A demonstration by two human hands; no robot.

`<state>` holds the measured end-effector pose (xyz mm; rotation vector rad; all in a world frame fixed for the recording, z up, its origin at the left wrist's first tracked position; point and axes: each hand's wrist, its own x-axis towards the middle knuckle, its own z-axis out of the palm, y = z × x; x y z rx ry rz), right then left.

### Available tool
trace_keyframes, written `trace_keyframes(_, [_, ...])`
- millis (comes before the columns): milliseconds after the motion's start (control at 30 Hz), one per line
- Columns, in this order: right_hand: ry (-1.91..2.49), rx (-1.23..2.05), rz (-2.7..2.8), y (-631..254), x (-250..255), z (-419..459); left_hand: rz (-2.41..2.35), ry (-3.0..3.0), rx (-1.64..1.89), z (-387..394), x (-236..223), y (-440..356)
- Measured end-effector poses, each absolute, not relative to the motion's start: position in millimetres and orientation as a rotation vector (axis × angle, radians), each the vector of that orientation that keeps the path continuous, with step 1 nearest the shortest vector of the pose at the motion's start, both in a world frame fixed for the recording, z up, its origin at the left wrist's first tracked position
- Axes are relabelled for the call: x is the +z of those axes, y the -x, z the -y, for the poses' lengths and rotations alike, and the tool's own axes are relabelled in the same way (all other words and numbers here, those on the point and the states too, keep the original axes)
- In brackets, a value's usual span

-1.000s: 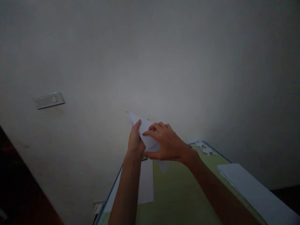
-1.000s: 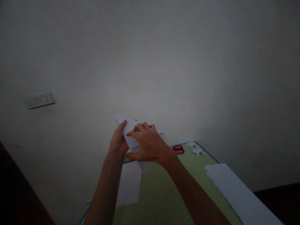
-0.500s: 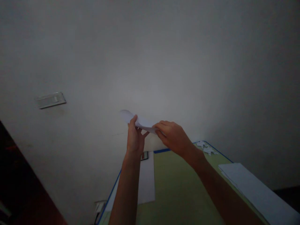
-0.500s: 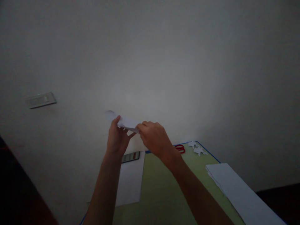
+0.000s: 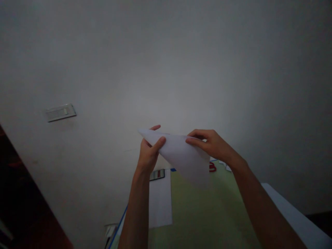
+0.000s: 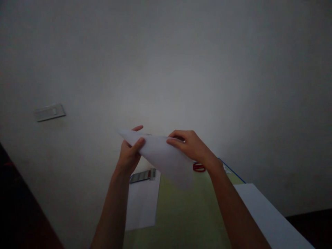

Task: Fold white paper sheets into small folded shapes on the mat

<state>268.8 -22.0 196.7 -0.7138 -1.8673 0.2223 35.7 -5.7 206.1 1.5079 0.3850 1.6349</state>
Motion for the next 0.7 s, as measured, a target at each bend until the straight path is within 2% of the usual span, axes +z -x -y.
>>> trace_keyframes(500, [0.896, -0.127, 1.897, -274, 197, 25, -0.501, -1.454, 1.773, 6, 203, -50])
trace_keyframes(700, [0.787, 0.009, 1.878, -268, 199, 28, -0.521, -1.465, 1.837, 10, 205, -55])
